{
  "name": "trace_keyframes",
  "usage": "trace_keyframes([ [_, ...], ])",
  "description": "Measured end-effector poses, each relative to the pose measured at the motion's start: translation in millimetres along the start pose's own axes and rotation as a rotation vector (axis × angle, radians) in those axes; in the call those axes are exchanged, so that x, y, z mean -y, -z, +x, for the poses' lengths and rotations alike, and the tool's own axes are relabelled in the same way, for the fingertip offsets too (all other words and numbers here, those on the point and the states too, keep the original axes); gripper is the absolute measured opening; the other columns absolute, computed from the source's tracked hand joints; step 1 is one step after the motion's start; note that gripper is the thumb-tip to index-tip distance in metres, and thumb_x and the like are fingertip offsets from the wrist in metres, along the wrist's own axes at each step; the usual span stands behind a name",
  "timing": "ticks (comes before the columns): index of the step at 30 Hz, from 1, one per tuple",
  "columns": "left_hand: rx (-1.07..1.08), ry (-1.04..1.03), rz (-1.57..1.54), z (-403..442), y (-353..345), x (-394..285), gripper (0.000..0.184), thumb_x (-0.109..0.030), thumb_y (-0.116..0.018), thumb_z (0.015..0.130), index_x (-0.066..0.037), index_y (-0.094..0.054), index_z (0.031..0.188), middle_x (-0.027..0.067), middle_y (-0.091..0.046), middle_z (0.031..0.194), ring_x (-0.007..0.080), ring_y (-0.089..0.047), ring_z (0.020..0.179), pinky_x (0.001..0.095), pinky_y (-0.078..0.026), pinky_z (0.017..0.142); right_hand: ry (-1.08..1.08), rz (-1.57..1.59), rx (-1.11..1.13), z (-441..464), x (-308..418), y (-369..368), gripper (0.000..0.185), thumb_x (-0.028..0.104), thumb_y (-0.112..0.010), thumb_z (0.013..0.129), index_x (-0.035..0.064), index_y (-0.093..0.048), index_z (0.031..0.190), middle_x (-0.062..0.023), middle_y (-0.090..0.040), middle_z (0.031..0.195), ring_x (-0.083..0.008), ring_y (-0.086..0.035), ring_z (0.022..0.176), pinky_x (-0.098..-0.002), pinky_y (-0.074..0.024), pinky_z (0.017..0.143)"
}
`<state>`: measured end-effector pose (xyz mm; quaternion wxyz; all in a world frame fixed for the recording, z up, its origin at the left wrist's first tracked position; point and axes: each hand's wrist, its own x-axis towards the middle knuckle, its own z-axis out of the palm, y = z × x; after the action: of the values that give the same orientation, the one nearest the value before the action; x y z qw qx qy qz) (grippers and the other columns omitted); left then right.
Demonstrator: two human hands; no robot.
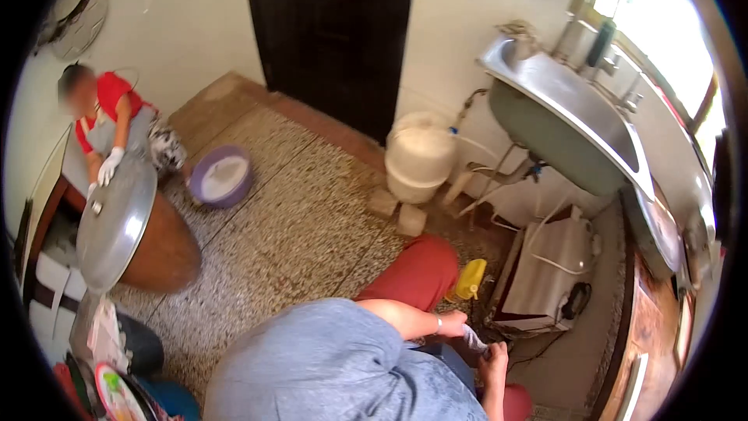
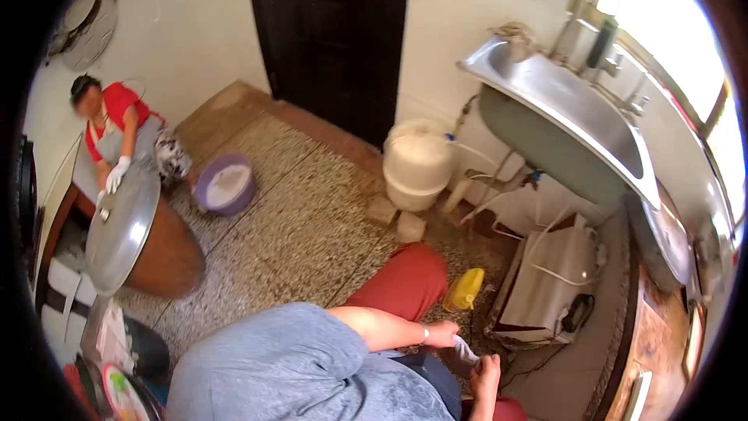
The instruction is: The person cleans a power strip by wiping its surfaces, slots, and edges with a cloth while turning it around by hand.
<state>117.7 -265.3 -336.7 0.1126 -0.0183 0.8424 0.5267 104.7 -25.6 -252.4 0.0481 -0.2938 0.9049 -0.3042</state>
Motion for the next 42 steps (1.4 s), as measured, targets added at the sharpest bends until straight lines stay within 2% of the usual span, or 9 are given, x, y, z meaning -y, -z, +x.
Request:
trace_keyframes([
  [4, 0.110, 0.029, 0.134, -18, 12, -33, 0.028, -0.021, -0.073, 0.078, 0.001, -0.070, 0.095, 0.0260, -0.073, 0.098, 0.0402, -0.073, 0.097, 0.0494, -0.056, 0.083, -0.044, 0.000, 0.026, 9, -10, -19, 0.031, -0.006, -0.073, 0.064, -0.0007, -0.058, 0.091, -0.0193, -0.059, 0.094, -0.0425, -0.060, 0.088, -0.0475, -0.0509, 0.079],
  [11, 0.032, 0.080, -0.008, -10, 2, -18, 0.034, -0.006, -0.073, 0.075, 0.003, -0.066, 0.107, 0.0256, -0.072, 0.105, 0.0423, -0.071, 0.103, 0.0477, -0.057, 0.082, -0.375, 0.227, 0.310, 37, 0, -25, 0.035, 0.000, -0.087, 0.070, 0.0016, -0.059, 0.091, -0.0064, -0.064, 0.084, -0.0134, -0.057, 0.072, -0.0336, -0.0501, 0.065],
  [15, -0.087, 0.099, -0.095, 24, -35, 26, 0.046, -0.006, -0.084, 0.067, -0.003, -0.070, 0.110, 0.0202, -0.075, 0.099, 0.0349, -0.074, 0.096, 0.0443, -0.059, 0.080, -0.350, 0.527, 0.378, 46, -9, -43, 0.050, -0.011, -0.083, 0.070, 0.0061, -0.058, 0.109, -0.0047, -0.068, 0.091, -0.0131, -0.063, 0.081, -0.0303, -0.0514, 0.073],
  [17, -0.033, 0.156, -0.074, 18, -12, 10, 0.046, -0.006, -0.085, 0.064, -0.007, -0.072, 0.108, 0.0166, -0.075, 0.094, 0.0318, -0.074, 0.090, 0.0419, -0.059, 0.073, -0.281, 0.688, 0.422, 53, -4, -49, 0.036, -0.011, -0.073, 0.079, 0.0018, -0.061, 0.111, -0.0093, -0.072, 0.098, -0.0187, -0.068, 0.089, -0.0336, -0.0543, 0.080],
  [18, -0.011, 0.131, -0.133, 13, -4, 10, 0.032, -0.006, -0.073, 0.072, -0.004, -0.072, 0.104, 0.0189, -0.074, 0.092, 0.0339, -0.073, 0.089, 0.0441, -0.057, 0.075, -0.297, 0.684, 0.455, 57, 1, -51, 0.037, -0.011, -0.073, 0.080, 0.0015, -0.061, 0.112, -0.0095, -0.072, 0.100, -0.0189, -0.068, 0.091, -0.0335, -0.0542, 0.081],
  [25, -0.009, -0.261, 0.163, 11, 9, 47, 0.032, -0.013, -0.081, 0.058, -0.009, -0.065, 0.085, 0.0175, -0.063, 0.092, 0.0375, -0.059, 0.092, 0.0448, -0.050, 0.076, -0.351, 0.650, 0.610, 72, 16, -62, 0.044, -0.013, -0.070, 0.084, -0.0008, -0.057, 0.123, -0.0114, -0.070, 0.111, -0.0202, -0.067, 0.100, -0.0333, -0.0539, 0.087],
  [33, -0.074, -0.187, 0.010, -4, 14, 66, 0.044, -0.027, -0.088, 0.055, -0.011, -0.068, 0.091, 0.0176, -0.066, 0.100, 0.0376, -0.063, 0.097, 0.0463, -0.051, 0.080, -0.369, 0.653, 0.698, 90, 23, -76, 0.051, -0.014, -0.066, 0.088, -0.0033, -0.052, 0.136, -0.0136, -0.067, 0.124, -0.0217, -0.066, 0.111, -0.0330, -0.0536, 0.094],
  [36, -0.059, -0.276, 0.039, -4, 15, 81, 0.052, -0.018, -0.088, 0.050, -0.011, -0.061, 0.094, 0.0146, -0.061, 0.100, 0.0368, -0.058, 0.099, 0.0443, -0.049, 0.078, -0.377, 0.655, 0.722, 95, 26, -80, 0.054, -0.014, -0.065, 0.090, -0.0043, -0.050, 0.141, -0.0144, -0.066, 0.129, -0.0223, -0.065, 0.115, -0.0329, -0.0534, 0.096],
  [42, -0.032, -0.185, 0.140, -12, 28, 71, 0.039, -0.019, -0.083, 0.061, -0.008, -0.063, 0.093, 0.0180, -0.065, 0.093, 0.0401, -0.064, 0.090, 0.0477, -0.050, 0.075, -0.417, 0.691, 0.745, 97, 26, -85, 0.060, -0.015, -0.063, 0.093, -0.0062, -0.046, 0.150, -0.0160, -0.065, 0.138, -0.0234, -0.064, 0.123, -0.0327, -0.0532, 0.101],
])
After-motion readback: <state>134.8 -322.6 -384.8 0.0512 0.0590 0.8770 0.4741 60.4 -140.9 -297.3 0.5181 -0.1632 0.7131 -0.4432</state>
